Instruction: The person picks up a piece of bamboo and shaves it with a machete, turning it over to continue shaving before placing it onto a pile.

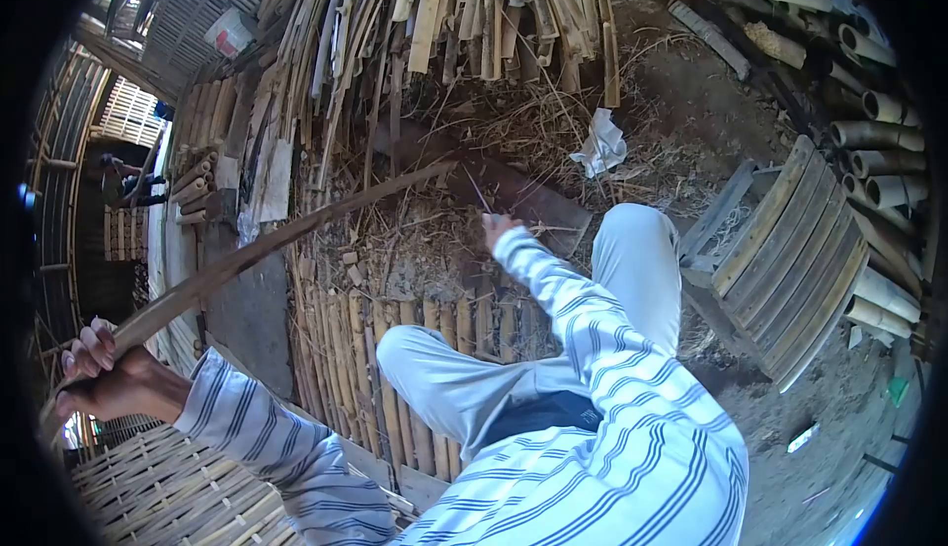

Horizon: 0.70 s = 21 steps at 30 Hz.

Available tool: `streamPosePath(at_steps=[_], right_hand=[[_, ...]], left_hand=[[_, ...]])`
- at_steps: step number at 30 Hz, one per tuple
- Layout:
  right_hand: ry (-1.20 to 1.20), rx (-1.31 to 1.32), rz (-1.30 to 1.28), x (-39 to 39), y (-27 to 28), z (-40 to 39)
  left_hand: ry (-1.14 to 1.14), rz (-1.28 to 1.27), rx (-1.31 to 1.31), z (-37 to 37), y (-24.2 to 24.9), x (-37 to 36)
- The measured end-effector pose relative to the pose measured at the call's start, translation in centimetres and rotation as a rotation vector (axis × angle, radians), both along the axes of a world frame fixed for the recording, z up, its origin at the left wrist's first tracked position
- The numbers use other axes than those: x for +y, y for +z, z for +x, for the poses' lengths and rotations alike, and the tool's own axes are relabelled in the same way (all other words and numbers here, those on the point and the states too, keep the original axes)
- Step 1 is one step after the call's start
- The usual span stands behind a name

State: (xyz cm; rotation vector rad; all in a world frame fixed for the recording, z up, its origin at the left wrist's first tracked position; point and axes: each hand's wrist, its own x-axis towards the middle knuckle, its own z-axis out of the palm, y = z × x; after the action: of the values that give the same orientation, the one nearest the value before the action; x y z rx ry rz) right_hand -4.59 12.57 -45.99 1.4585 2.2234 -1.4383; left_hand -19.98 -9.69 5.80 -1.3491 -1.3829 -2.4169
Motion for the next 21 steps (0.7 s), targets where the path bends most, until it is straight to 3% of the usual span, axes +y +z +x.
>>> streamPosePath(at_steps=[1,2,3,4,7,11,13,15,16,18,19,21], right_hand=[[-0.033,-0.025,0.044,0.6,-2.5,-0.5],[-0.034,0.249,0.056,1.1,-1.5,-1.1],[-0.018,0.505,0.045,0.4,1.0,-0.9],[0.061,0.365,0.007,0.6,8.0,-0.5],[0.153,0.813,0.088,-1.0,17.8,-0.6],[0.190,1.105,0.257,-3.1,23.0,-1.3],[0.263,0.967,0.205,-3.7,19.2,-1.6],[0.007,0.684,-0.288,-4.2,8.1,-3.6],[-0.037,0.386,0.008,-2.2,8.4,-2.1],[-0.114,0.065,0.040,-0.9,-5.2,-2.6],[-0.139,-0.041,0.093,0.0,-7.6,-2.6],[-0.146,0.169,0.165,0.1,-3.1,-2.7]], left_hand=[[-0.060,0.000,0.003,-0.6,0.2,0.1],[-0.084,-0.002,-0.042,-0.5,0.5,-0.1],[-0.081,0.013,-0.042,-0.7,0.3,-0.3],[-0.082,0.008,-0.046,-1.0,0.6,-0.7],[-0.046,0.030,-0.031,-1.0,0.7,0.0],[0.042,0.056,-0.003,-1.1,0.5,0.2],[0.076,0.063,0.004,-0.5,0.3,0.7],[0.169,0.028,0.025,-0.7,-0.2,-0.3],[0.218,0.016,0.038,-0.5,-0.3,-0.8],[0.090,0.001,-0.031,0.3,0.0,-1.0],[0.019,0.004,-0.062,0.2,-0.1,-0.8],[0.030,-0.011,-0.012,-1.4,0.3,-0.5]])
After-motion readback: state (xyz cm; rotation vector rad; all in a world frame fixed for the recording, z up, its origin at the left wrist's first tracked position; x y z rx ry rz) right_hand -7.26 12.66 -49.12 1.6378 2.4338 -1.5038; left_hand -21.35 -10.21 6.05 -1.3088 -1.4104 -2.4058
